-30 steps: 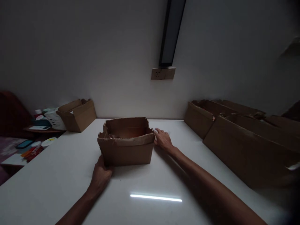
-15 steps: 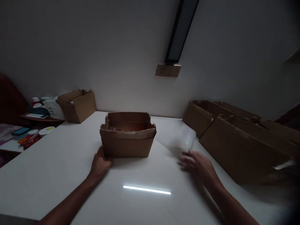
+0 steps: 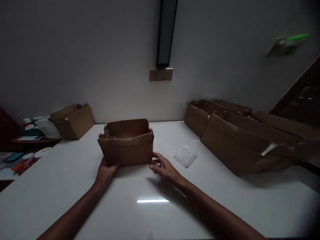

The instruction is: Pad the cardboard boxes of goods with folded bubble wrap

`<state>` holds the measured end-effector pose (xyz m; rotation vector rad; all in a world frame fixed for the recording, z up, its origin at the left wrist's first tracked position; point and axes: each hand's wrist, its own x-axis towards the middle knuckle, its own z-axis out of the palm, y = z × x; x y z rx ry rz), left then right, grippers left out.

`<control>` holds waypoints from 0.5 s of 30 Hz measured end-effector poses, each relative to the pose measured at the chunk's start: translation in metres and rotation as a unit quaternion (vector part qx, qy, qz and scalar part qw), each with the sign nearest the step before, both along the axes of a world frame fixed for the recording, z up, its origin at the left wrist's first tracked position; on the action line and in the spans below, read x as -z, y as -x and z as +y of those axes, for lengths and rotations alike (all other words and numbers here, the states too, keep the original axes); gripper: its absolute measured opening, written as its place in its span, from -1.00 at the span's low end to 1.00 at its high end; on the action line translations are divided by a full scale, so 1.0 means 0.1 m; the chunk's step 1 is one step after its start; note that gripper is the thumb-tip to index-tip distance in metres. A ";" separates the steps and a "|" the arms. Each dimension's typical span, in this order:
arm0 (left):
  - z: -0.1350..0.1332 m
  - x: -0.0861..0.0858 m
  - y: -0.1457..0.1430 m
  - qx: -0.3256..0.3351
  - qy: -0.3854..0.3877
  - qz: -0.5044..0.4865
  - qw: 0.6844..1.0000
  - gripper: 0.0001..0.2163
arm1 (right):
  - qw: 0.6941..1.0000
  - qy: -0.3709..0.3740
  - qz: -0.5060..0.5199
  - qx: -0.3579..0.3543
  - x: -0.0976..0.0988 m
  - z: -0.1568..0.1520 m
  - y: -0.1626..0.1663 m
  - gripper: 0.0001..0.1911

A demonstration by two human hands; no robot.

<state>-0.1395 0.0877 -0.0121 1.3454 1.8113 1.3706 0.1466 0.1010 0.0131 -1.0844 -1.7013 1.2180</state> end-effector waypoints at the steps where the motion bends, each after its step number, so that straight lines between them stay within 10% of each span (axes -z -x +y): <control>1: 0.07 -0.01 -0.05 -0.004 -0.002 0.015 1.000 -0.48 | 1.000 -0.026 -0.014 0.009 0.04 0.10 0.08 -0.35; 6: 0.37 -0.02 -0.17 -0.041 0.036 0.085 0.995 -0.47 | 0.992 -0.089 -0.075 0.048 0.03 0.43 -0.04 -0.40; 15: 0.42 0.04 -0.12 -0.030 0.006 0.107 0.994 -0.51 | 0.926 -0.124 -0.316 0.163 -0.31 0.86 -1.43 -0.59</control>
